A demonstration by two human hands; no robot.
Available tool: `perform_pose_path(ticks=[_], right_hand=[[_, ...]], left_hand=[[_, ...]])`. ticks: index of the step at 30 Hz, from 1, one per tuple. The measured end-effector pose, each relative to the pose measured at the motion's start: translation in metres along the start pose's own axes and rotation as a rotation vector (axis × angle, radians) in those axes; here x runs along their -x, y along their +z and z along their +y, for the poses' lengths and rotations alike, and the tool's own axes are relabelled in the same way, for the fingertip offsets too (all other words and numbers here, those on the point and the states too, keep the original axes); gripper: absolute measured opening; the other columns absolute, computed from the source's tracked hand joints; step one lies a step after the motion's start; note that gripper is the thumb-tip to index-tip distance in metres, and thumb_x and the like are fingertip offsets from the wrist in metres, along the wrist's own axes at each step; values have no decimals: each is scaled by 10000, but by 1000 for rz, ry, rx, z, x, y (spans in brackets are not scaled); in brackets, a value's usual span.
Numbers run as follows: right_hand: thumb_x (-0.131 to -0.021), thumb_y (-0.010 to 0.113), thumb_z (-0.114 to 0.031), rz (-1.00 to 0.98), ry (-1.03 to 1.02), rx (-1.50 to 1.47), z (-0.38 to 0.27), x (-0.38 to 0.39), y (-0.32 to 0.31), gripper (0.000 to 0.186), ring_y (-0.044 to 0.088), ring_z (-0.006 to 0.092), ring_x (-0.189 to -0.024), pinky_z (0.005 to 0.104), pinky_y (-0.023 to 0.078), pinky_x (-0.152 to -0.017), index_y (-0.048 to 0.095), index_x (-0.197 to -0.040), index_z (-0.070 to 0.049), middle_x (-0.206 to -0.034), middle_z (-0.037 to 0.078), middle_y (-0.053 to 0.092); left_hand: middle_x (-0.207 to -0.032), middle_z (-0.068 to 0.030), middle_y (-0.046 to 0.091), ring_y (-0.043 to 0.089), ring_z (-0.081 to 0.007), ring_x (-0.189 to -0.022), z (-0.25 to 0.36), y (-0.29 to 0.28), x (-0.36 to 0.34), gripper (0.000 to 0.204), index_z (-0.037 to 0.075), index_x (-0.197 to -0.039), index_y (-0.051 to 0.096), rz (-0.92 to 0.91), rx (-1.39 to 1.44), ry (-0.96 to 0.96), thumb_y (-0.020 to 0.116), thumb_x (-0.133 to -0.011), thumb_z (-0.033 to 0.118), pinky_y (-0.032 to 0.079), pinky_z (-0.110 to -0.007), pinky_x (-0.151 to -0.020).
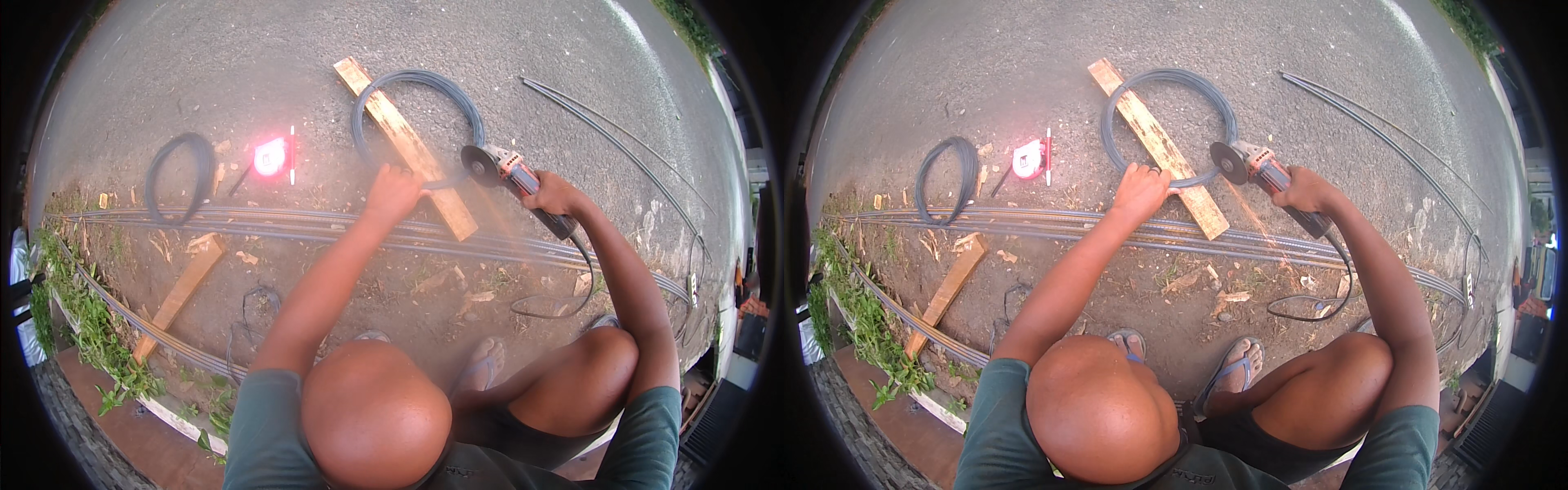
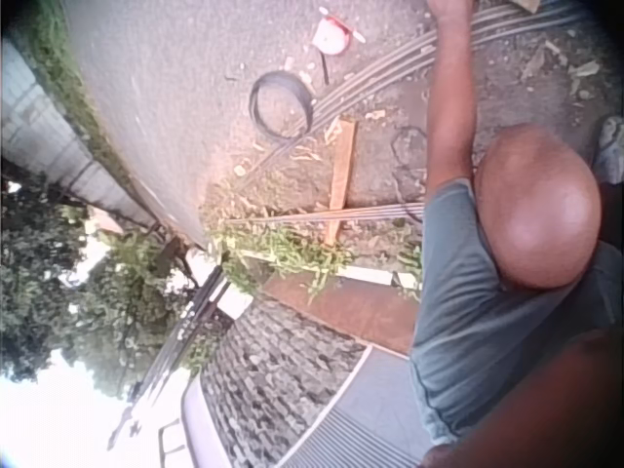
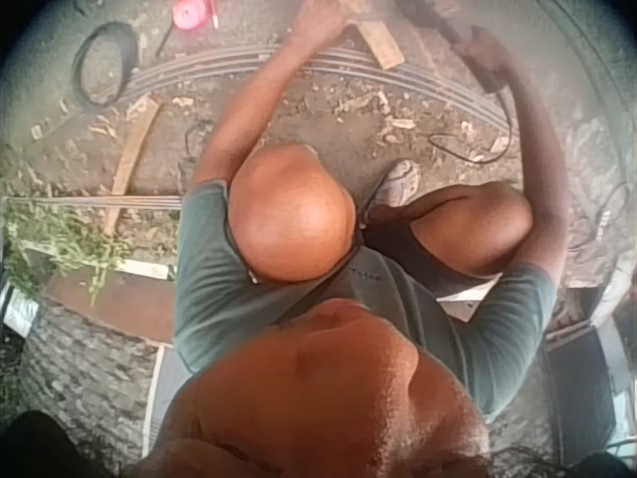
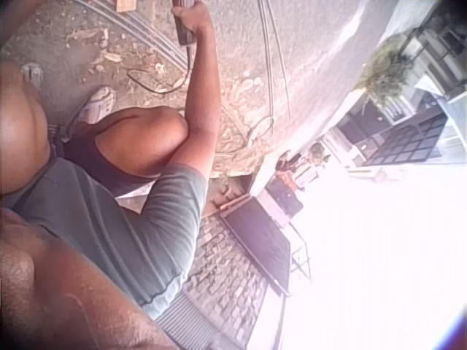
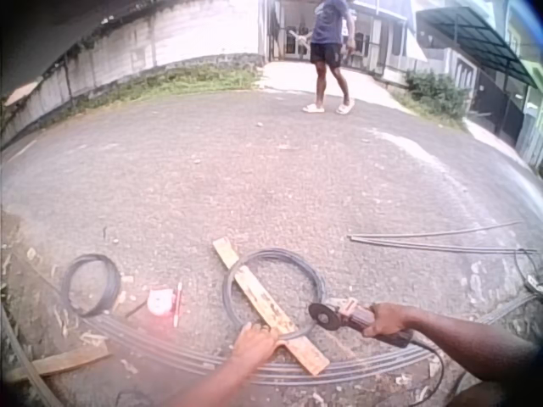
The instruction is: The person uses an angle grinder to cut a metal rod that is resting on a wooden plank. They hold the rod with one hand and operate the grinder with the other, producing sparks as the cut progresses. The person repeats this process on multiple sections of the rod.
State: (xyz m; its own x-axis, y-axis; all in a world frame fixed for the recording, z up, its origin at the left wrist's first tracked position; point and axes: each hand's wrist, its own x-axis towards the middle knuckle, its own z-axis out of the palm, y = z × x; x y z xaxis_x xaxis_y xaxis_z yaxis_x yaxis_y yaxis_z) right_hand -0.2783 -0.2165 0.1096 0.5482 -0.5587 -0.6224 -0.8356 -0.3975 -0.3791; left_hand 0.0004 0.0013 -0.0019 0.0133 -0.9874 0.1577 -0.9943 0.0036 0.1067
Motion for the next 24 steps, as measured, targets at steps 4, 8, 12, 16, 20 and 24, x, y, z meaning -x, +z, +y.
perform_pose_path(ticks=[4, 8, 12, 16, 20, 24], right_hand=[[-686, 756, -360, 3, -9, -15, -13, 3, -2, 680, 694, 358, -968, 418, 533, -897, 644, -1205, 65, -1041, 257, 709], [-685, 759, -364, 2, -7, -2, -7, -2, -1, 678, 697, 359, -964, 415, 534, -893, 649, -1201, 61, -1034, 256, 714], [-685, 758, -370, 15, -35, -9, -3, -2, -1, 681, 701, 364, -957, 419, 536, -883, 651, -1201, 62, -1030, 263, 715], [-688, 754, -372, 6, -13, -13, -2, -4, 0, 675, 702, 363, -948, 421, 537, -879, 653, -1195, 62, -1022, 262, 716], [-691, 752, -371, 7, -26, -23, -3, -3, 0, 664, 702, 362, -943, 423, 537, -878, 656, -1185, 63, -1014, 260, 716], [-694, 752, -365, 18, -18, -29, -3, -2, 1, 660, 701, 363, -939, 424, 537, -878, 654, -1183, 68, -1012, 260, 715]], left_hand=[[-743, -84, 704, 671, -246, -775, -1, 0, 1, 432, 97, -859, 620, -21, -4, -7, 594, -964, 514, 428, -391, -780], [-747, -91, 708, 675, -252, -784, -1, 0, 0, 433, 91, -871, 621, -36, 13, -11, 590, -966, 513, 428, -397, -784], [-755, -94, 711, 676, -257, -791, 1, -4, 0, 434, 88, -875, 623, -71, 11, -20, 587, -969, 511, 429, -399, -788], [-759, -97, 709, 673, -261, -791, 0, -2, 0, 425, 89, -873, 626, -41, 29, -14, 595, -966, 502, 430, -396, -794], [-761, -101, 708, 671, -264, -790, -1, -1, 1, 414, 91, -870, 628, -28, 38, -18, 604, -961, 494, 431, -396, -797], [-762, -100, 709, 672, -264, -791, 0, -1, 1, 414, 92, -874, 628, -18, 29, -10, 603, -963, 495, 432, -398, -796]])
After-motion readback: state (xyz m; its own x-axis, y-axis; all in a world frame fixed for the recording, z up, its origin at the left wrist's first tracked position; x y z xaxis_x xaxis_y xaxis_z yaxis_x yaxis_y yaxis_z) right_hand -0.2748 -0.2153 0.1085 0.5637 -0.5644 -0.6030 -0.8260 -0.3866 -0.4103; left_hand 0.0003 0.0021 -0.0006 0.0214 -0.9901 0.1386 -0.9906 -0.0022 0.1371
